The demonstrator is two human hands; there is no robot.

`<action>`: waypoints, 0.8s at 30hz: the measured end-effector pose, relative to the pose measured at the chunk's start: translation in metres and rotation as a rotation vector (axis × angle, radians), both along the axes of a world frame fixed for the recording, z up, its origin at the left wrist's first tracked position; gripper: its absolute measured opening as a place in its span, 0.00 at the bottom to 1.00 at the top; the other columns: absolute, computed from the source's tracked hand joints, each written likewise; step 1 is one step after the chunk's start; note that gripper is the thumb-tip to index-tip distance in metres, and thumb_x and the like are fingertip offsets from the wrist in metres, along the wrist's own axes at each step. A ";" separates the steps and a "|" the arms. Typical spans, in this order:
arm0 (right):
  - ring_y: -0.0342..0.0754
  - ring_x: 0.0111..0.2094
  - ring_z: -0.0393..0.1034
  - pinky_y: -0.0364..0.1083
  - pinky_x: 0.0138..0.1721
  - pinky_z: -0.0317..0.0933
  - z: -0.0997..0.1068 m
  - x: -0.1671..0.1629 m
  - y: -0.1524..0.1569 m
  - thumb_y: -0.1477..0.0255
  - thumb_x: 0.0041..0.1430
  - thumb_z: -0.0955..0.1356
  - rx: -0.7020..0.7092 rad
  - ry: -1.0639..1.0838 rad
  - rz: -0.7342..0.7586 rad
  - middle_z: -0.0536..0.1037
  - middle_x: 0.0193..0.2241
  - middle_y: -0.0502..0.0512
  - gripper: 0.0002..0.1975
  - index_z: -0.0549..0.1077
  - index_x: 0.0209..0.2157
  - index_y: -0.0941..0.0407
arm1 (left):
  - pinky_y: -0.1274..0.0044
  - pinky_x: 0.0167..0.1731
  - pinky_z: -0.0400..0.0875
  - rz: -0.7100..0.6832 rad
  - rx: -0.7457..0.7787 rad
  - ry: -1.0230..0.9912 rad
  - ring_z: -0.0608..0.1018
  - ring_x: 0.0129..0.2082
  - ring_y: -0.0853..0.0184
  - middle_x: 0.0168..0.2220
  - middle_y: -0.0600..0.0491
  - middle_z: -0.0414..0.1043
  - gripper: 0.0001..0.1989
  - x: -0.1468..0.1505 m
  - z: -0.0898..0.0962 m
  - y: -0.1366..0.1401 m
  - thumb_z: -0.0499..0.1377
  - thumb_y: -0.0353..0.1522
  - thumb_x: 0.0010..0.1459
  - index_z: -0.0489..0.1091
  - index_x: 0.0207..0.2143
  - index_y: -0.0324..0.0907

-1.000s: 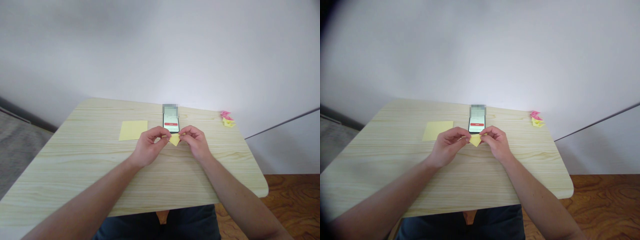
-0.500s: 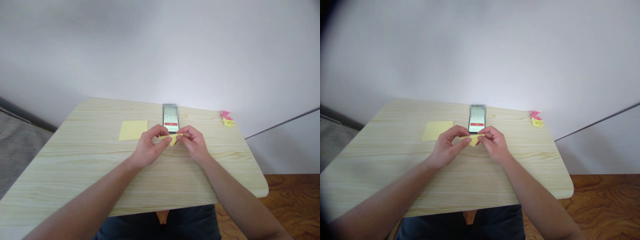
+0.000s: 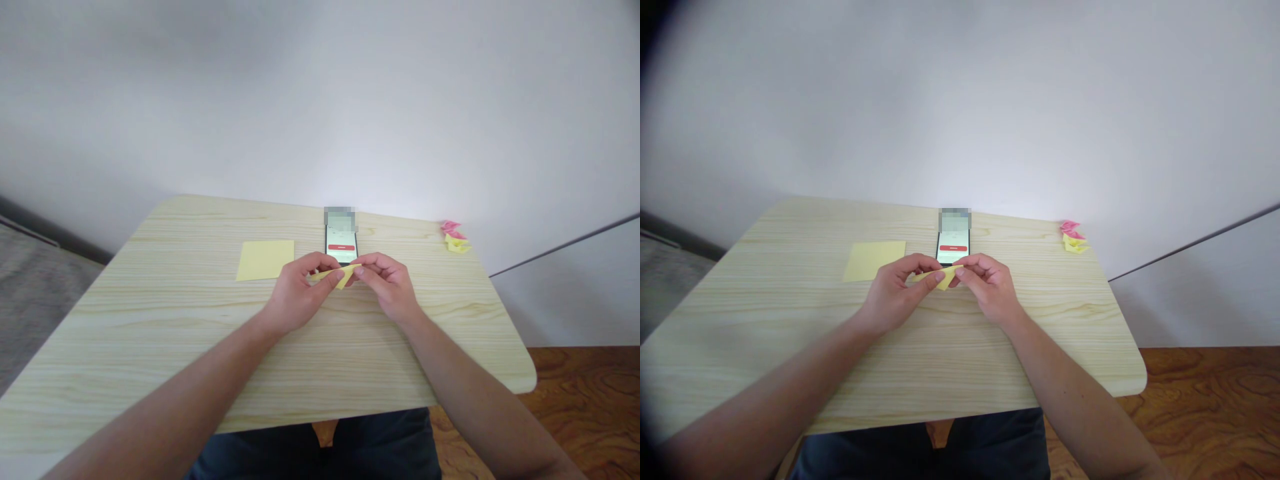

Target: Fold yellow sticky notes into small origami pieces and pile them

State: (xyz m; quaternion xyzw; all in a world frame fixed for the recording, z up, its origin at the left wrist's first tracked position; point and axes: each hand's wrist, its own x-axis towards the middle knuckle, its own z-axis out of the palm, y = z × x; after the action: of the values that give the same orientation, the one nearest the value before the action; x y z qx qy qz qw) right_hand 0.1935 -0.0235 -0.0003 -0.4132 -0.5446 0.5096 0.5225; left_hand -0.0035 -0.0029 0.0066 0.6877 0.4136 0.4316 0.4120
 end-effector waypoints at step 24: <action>0.46 0.32 0.80 0.46 0.36 0.74 -0.002 0.002 0.000 0.66 0.58 0.76 0.045 -0.058 -0.038 0.84 0.32 0.53 0.11 0.81 0.41 0.54 | 0.75 0.39 0.70 -0.101 -0.088 -0.094 0.77 0.36 0.66 0.35 0.53 0.78 0.09 -0.003 -0.002 0.003 0.64 0.38 0.62 0.77 0.36 0.41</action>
State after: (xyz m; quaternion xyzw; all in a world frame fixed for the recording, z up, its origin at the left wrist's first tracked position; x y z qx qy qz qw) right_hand 0.1958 -0.0235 -0.0021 -0.4260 -0.5629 0.4750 0.5253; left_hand -0.0065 0.0002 0.0044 0.6678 0.3771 0.4234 0.4822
